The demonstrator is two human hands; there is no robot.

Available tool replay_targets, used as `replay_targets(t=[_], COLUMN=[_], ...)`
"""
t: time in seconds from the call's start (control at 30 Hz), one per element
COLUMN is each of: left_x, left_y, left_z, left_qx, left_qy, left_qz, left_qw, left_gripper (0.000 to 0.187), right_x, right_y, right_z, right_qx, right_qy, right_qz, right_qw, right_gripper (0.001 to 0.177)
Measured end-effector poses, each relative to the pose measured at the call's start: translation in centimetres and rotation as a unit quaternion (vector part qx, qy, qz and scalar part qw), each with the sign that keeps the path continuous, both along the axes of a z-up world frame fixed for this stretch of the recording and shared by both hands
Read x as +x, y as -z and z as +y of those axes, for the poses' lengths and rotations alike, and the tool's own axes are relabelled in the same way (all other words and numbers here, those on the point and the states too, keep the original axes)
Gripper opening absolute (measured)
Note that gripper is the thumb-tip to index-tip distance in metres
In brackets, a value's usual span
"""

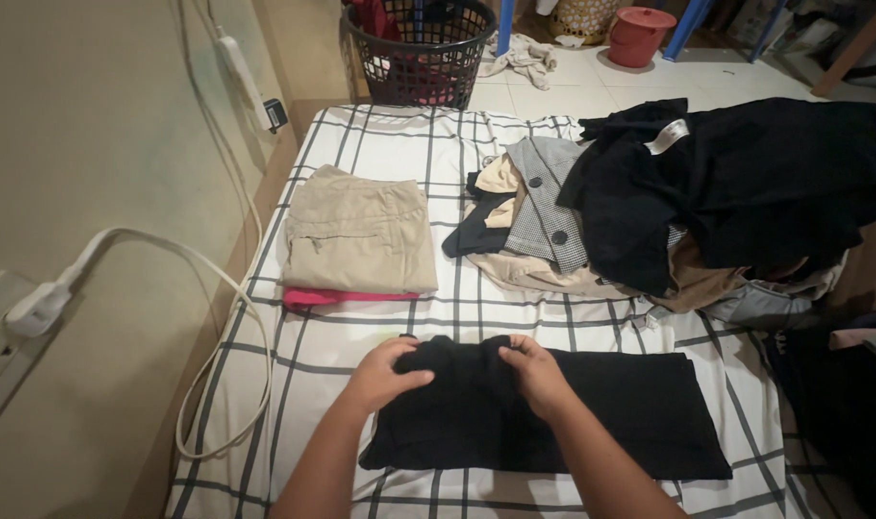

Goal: The person folds several garments on a bed, including beige shorts, a black t-shirt, and a black polo shirt. Each item is smoothed, folded into a compact rectangle, and stacked on the left side of the bed.

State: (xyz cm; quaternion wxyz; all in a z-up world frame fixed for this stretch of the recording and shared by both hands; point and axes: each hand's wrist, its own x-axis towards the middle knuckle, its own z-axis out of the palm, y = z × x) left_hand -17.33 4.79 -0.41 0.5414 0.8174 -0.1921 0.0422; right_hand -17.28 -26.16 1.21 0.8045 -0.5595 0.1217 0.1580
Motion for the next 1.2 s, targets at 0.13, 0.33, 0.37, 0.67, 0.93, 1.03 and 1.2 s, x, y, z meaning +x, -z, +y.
replay_targets(t=[0.13,0.33,0.37,0.67,0.93,1.03,1.2], left_x=[-0.3,-2.7,-3.1,-3.7,-4.2,-5.3,-5.7], left_y=[0.6,0.7,0.4,-1.1,0.4,1.1,1.7], left_z=[0.0,0.6,0.7,0.2,-2.7,-3.4,-4.6], left_qx=[-0.110,0.077,0.150,0.228,-0.004,0.089,0.137], left_qy=[-0.015,-0.068,-0.103,-0.135,-0.206,-0.226,-0.348], left_qz=[0.144,0.253,0.256,0.305,0.331,0.263,0.114], left_qw=[0.983,0.962,0.949,0.915,0.921,0.934,0.920], left_gripper=[0.039,0.043,0.045,0.033,0.052,0.053,0.042], right_x=[-0.5,-1.7,-2.0,-3.0,-5.8,-7.5,-7.9], right_y=[-1.1,1.3,1.9,3.2,1.5,0.9,1.0], right_z=[0.3,1.1,1.2,1.2,2.2,3.1,3.0], right_qx=[-0.018,-0.293,-0.319,-0.371,-0.443,-0.455,-0.447], right_qy=[0.025,-0.032,-0.043,0.012,0.001,0.041,0.063], right_qz=[0.023,0.009,-0.006,-0.049,-0.096,-0.096,-0.104], right_qw=[0.999,0.955,0.947,0.927,0.891,0.885,0.886], right_gripper=[0.034,0.055,0.060,0.064,0.089,0.081,0.056])
